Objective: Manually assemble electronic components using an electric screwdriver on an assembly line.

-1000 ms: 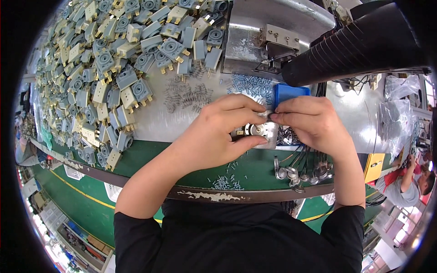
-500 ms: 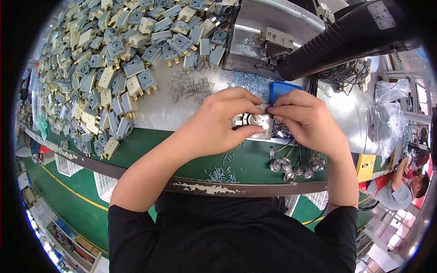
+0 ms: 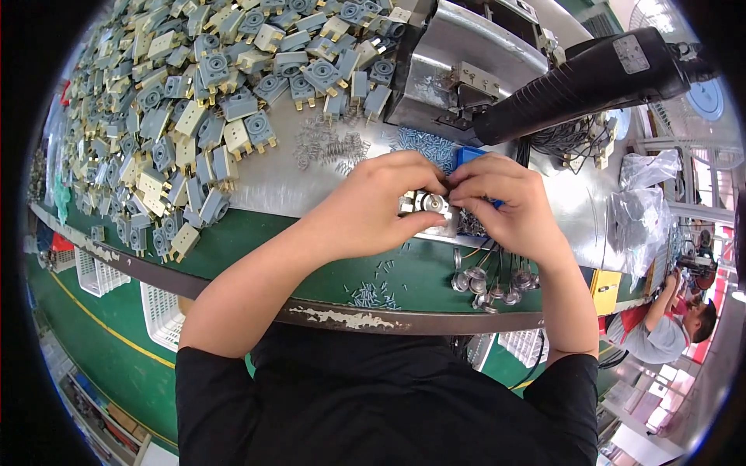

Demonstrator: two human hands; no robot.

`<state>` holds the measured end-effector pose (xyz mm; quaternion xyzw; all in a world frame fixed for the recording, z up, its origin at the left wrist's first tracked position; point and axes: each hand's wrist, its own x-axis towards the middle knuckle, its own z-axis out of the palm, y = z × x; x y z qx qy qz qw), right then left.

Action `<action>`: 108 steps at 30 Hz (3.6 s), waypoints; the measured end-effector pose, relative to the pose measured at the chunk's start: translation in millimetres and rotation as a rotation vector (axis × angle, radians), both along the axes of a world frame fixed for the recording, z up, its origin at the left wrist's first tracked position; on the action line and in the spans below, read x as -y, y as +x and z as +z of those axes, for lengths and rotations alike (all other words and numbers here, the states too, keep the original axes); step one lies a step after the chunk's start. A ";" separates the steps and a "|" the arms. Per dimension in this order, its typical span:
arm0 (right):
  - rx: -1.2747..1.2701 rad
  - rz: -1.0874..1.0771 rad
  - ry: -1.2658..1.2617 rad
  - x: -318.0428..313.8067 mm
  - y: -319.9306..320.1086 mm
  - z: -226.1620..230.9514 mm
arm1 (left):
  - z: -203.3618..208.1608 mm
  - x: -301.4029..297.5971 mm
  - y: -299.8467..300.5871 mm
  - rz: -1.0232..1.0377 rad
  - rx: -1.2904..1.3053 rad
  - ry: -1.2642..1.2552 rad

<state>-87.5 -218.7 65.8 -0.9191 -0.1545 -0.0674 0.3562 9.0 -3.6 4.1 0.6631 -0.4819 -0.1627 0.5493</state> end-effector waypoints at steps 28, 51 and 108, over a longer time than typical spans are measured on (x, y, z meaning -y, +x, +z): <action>0.050 -0.183 0.318 8.8 -21.4 -1.6 | -1.5 0.3 0.7 0.011 0.037 0.006; 0.373 0.090 0.896 10.5 98.6 65.5 | 3.5 -0.1 3.7 -0.012 0.008 -0.005; 0.173 0.042 0.943 -30.7 11.3 25.0 | -2.9 -2.1 0.4 -0.002 0.002 0.010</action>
